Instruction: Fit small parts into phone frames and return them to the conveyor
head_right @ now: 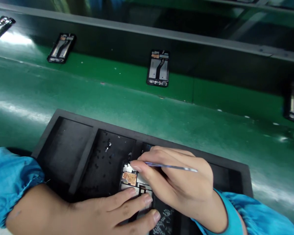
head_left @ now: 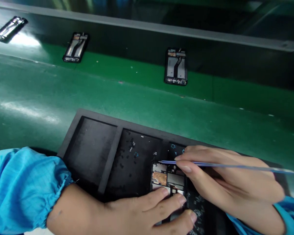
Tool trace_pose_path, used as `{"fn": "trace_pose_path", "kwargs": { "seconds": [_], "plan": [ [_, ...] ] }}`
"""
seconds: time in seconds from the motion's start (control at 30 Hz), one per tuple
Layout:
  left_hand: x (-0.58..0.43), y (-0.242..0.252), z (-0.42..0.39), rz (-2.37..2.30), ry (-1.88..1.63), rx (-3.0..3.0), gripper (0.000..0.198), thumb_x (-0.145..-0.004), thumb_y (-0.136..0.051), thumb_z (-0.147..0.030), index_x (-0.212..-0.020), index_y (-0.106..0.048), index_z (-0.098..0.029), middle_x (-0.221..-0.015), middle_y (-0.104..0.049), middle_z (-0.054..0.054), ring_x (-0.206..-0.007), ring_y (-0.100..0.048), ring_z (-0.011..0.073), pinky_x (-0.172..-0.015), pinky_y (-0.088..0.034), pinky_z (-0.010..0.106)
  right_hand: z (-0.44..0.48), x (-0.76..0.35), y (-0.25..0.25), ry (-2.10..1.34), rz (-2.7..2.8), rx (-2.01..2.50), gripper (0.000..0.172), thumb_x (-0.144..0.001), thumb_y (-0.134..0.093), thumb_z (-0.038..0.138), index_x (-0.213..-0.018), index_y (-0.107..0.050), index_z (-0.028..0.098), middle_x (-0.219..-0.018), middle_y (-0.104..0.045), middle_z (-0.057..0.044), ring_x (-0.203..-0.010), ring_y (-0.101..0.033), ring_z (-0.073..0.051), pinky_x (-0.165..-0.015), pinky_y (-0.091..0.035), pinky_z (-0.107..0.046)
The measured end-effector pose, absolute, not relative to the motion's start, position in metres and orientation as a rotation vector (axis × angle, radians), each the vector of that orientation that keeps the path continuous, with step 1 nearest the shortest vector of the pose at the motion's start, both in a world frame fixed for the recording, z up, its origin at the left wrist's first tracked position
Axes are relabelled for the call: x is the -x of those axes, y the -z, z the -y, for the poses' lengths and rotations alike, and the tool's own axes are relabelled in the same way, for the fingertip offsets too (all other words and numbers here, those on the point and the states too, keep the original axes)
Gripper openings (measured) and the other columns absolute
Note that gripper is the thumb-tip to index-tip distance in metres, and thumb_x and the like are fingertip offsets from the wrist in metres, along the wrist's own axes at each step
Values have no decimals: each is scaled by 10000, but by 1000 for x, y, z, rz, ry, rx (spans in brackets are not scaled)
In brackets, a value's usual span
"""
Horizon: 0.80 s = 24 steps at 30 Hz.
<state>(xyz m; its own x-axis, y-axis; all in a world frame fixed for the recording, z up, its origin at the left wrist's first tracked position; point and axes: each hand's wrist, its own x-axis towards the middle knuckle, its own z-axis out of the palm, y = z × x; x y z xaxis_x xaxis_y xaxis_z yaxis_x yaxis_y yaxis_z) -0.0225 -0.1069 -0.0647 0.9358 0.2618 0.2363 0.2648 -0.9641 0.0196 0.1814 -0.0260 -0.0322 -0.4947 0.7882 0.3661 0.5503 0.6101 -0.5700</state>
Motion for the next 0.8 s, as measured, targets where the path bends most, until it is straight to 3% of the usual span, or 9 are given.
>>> {"fn": "trace_pose_path", "kwargs": {
  "seconds": [0.6,0.7,0.8],
  "plan": [
    [24,66,109,432,386,3072,376,-1016,-430,-277,-1309,-656,-343,-1502,-527,-34,-1373,-521,237,-1135,-434,359,20,-183,33,-507,2330,983,99,-967,-644,260,-874,-631,229,-674,-723,-1,-522,-685,-152,-496,-552,-258],
    [25,66,109,435,382,3077,384,-1014,-436,-263,-1334,-642,-316,-1506,-524,-24,-1371,-521,236,-1140,-429,356,20,-184,34,-645,2277,918,24,-938,-678,225,-944,-663,208,-711,-713,-13,-560,-678,-146,-494,-544,-254],
    [24,64,107,451,377,3069,395,-1022,-415,-258,-1342,-639,-316,-1508,-522,-32,-1374,-518,227,-1140,-431,348,21,-185,34,-718,2042,992,109,-917,-678,142,-999,-689,214,-810,-716,-39,-677,-686,-168,-563,-559,-292]
  ]
}}
